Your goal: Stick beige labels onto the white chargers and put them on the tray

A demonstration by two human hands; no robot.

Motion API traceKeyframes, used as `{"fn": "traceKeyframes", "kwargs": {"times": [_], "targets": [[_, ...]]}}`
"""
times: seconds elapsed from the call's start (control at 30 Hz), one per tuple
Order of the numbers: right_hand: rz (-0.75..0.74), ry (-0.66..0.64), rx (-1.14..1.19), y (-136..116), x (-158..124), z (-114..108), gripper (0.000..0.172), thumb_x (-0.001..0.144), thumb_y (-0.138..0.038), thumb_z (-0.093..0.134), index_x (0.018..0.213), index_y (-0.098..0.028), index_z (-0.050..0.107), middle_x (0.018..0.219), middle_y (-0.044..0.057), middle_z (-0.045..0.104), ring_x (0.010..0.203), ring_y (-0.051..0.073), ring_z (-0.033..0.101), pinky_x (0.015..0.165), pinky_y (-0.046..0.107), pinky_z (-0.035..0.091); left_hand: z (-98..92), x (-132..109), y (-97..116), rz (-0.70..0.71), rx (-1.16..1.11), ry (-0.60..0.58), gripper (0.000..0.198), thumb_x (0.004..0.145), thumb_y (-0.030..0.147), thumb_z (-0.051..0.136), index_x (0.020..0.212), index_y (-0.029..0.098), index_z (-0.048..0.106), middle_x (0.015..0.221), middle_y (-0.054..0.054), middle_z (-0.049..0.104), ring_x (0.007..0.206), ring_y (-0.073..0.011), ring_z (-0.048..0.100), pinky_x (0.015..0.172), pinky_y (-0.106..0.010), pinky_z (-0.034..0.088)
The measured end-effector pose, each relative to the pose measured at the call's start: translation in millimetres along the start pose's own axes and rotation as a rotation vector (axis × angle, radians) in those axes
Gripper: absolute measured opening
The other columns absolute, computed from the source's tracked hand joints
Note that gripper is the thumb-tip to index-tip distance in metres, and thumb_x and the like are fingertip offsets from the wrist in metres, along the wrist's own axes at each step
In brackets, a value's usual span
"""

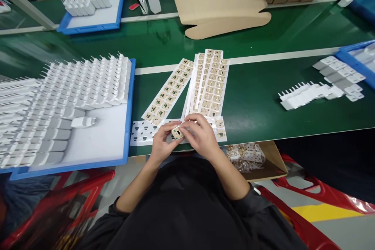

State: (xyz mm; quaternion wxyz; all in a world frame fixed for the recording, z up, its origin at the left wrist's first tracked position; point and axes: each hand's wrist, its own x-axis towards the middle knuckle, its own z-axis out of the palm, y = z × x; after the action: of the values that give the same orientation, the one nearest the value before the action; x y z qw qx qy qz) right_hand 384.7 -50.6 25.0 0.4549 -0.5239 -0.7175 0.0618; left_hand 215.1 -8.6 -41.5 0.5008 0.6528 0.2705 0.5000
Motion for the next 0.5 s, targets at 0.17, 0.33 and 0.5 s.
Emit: {"fn": "traceKeyframes", "kwargs": {"times": [0.17, 0.33, 0.5], "targets": [[-0.174, -0.094, -0.021, -10.9, -18.5, 1.0, 0.012, 0.092, -0.014, 0.068, 0.099, -0.023, 0.069, 0.101, 0.008, 0.070, 0.089, 0.018, 0.064, 0.077, 0.031, 0.055, 0.0, -0.6, -0.5, -0.085, -0.098, 0.020, 0.036, 0.085, 0.023, 0.079, 0.117, 0.023, 0.062, 0.128, -0.012, 0.071, 0.123, -0.0247, 0.068, 0.095, -0.036, 0.060], [0.220, -0.655, 0.449, 3.3, -84.3, -17.8, 0.013, 0.100, -0.026, 0.060, 0.094, -0.020, 0.070, 0.093, 0.006, 0.075, 0.084, 0.015, 0.069, 0.076, 0.027, 0.054, -0.2, 0.1, 1.0, -0.151, -0.118, 0.063, 0.038, 0.084, 0.024, 0.081, 0.116, 0.024, 0.061, 0.126, -0.010, 0.071, 0.125, -0.0240, 0.067, 0.095, -0.036, 0.060], [1.176, -0.257, 0.340, 98.0, -186.5, -43.8, 0.041, 0.070, -0.056, 0.085, 0.076, -0.018, 0.071, 0.070, 0.003, 0.070, 0.064, 0.019, 0.066, 0.063, 0.032, 0.056, 0.4, 1.2, 3.1, -0.178, -0.133, 0.050, 0.038, 0.086, 0.025, 0.079, 0.118, 0.024, 0.060, 0.128, -0.011, 0.070, 0.124, -0.0242, 0.066, 0.095, -0.036, 0.060]]}}
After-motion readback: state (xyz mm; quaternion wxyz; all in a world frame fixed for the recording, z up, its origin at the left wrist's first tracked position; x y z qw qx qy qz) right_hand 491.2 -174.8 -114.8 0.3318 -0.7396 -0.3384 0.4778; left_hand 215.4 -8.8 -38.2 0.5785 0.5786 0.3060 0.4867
